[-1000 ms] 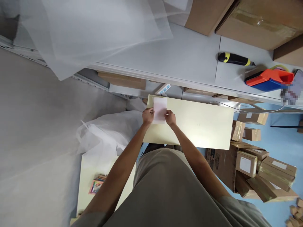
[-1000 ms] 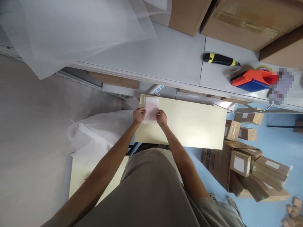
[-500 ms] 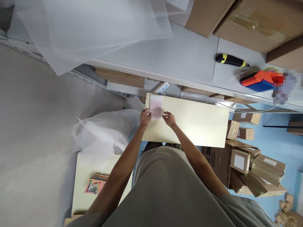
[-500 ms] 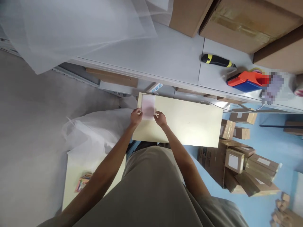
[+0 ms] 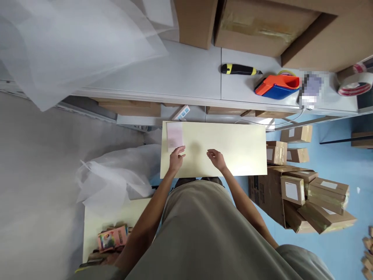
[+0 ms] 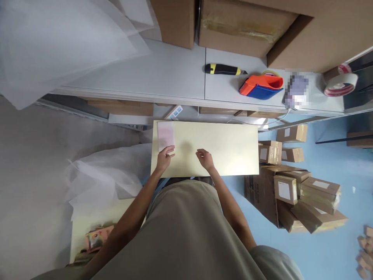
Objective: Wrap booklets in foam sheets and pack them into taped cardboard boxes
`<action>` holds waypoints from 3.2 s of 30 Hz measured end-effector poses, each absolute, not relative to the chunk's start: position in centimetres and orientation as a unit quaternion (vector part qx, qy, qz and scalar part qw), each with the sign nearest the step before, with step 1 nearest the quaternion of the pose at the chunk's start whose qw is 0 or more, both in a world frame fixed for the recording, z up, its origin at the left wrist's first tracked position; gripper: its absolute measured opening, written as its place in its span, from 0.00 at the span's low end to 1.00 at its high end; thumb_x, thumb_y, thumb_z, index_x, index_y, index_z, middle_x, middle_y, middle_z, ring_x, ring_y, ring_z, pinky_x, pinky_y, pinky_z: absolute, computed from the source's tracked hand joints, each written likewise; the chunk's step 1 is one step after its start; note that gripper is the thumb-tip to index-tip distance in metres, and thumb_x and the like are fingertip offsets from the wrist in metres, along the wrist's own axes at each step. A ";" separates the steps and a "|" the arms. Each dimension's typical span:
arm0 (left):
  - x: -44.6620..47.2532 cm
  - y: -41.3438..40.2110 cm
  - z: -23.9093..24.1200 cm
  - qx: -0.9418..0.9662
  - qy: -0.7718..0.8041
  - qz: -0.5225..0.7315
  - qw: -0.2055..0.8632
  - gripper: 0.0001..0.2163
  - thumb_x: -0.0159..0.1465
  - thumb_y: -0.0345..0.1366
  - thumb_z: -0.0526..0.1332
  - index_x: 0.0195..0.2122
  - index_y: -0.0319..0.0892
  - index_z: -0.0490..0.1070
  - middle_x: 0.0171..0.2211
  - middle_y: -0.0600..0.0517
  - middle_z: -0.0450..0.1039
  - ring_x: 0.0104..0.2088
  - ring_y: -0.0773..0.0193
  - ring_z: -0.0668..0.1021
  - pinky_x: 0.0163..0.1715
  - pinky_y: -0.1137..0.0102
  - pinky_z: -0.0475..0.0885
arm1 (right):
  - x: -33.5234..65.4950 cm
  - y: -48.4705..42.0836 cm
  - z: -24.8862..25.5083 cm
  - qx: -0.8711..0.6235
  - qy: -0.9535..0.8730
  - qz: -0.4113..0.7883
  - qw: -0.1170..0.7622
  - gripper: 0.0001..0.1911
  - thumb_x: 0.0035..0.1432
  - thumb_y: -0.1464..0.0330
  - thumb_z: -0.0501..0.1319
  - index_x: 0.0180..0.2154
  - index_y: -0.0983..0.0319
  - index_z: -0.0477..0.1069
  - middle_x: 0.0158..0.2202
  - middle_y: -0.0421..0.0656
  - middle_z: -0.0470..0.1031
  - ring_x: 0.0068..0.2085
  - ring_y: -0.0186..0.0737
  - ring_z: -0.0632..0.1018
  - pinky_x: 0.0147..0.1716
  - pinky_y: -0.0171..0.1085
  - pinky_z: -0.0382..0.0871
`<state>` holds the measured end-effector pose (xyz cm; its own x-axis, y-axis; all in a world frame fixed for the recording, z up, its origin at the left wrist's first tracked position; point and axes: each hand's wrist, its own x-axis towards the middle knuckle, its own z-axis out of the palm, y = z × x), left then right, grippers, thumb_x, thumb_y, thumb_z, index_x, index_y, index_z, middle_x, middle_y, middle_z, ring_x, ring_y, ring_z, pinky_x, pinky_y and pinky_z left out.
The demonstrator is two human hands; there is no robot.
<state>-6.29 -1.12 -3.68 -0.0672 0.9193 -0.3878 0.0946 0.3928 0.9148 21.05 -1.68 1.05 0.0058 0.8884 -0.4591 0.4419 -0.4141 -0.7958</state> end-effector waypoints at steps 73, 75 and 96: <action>-5.2 -36.6 13.6 0.223 0.582 0.719 0.307 0.18 0.72 0.37 0.62 0.62 0.48 0.77 0.66 0.44 0.74 0.70 0.43 0.76 0.65 0.46 0.80 | 9.9 -20.5 15.3 -0.309 -0.684 0.654 0.095 0.28 0.67 0.42 0.68 0.56 0.55 0.81 0.55 0.50 0.86 0.54 0.55 0.87 0.56 0.52 0.84; -6.6 -40.1 13.5 0.189 0.587 0.737 0.278 0.19 0.71 0.37 0.62 0.62 0.49 0.77 0.67 0.45 0.73 0.70 0.43 0.76 0.65 0.46 0.80 | 6.7 -22.6 15.5 -0.287 -0.698 0.653 0.059 0.30 0.66 0.41 0.67 0.57 0.55 0.81 0.56 0.50 0.86 0.54 0.55 0.87 0.57 0.52 0.84; -11.6 -63.1 12.7 -0.196 0.687 0.697 -0.055 0.20 0.66 0.38 0.66 0.60 0.45 0.77 0.67 0.41 0.77 0.67 0.44 0.79 0.67 0.45 0.77 | -18.4 -39.3 12.3 0.063 -0.678 0.671 -0.293 0.28 0.67 0.42 0.68 0.54 0.57 0.82 0.53 0.49 0.87 0.54 0.51 0.87 0.57 0.48 0.82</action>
<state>-11.62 -63.09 12.75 -0.9168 -0.3469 -0.1977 -0.1929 -0.0488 0.9800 -18.40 -39.34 12.25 -0.8206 -0.4784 -0.3127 0.3075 0.0916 -0.9471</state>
